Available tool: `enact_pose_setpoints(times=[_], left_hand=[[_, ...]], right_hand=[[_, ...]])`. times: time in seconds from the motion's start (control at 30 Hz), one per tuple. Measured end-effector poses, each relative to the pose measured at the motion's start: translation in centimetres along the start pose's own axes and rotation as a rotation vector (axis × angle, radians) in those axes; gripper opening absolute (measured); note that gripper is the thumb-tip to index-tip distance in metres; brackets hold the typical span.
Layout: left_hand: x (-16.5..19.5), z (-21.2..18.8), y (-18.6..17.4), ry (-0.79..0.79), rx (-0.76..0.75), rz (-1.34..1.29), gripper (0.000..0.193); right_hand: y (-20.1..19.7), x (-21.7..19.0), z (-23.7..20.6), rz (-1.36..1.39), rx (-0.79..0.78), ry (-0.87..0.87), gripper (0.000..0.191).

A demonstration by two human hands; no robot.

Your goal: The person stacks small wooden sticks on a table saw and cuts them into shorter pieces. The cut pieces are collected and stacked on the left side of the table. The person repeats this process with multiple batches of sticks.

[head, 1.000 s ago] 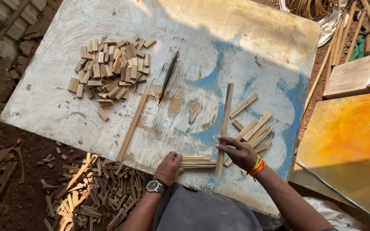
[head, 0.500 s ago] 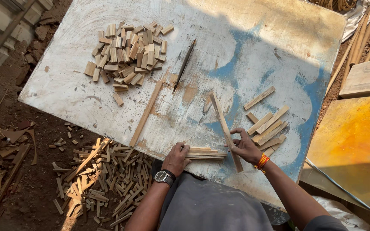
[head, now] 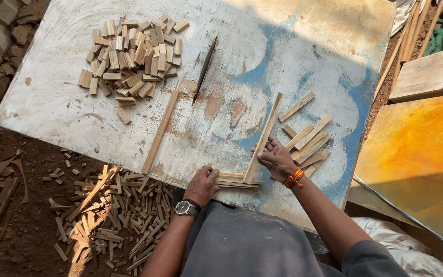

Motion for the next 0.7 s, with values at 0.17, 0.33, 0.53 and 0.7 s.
enact_pose_setpoints(times=[0.17,0.33,0.53,0.7], left_hand=[[0.3,0.1,0.2,-0.025,-0.041,0.018,0.065],[0.4,0.1,-0.4,-0.02,-0.014,0.02,0.065],[0.4,0.7,0.1,-0.027,-0.026,0.031,0.065],[0.4,1.0,0.4,-0.05,-0.026,0.041,0.064]], right_hand=[[0.4,0.0,0.0,-0.11,0.197,0.031,0.08],[-0.8,-4.6,1.3,-0.236,0.291,-0.156,0.066],[-5.5,-17.6,5.3,0.155,0.201,-0.4,0.064],[-8.2,-23.2,3.7,-1.063,0.73,-0.284,0.057]])
Point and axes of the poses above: each hand's wrist, its own z-axis towards the middle knuckle, its own y-axis out of the palm, x = y × z, the point moved 10 cm from there along z, towards the middle knuckle, and after that the axes turned 4 degrees about z, right-handed, at the moved point
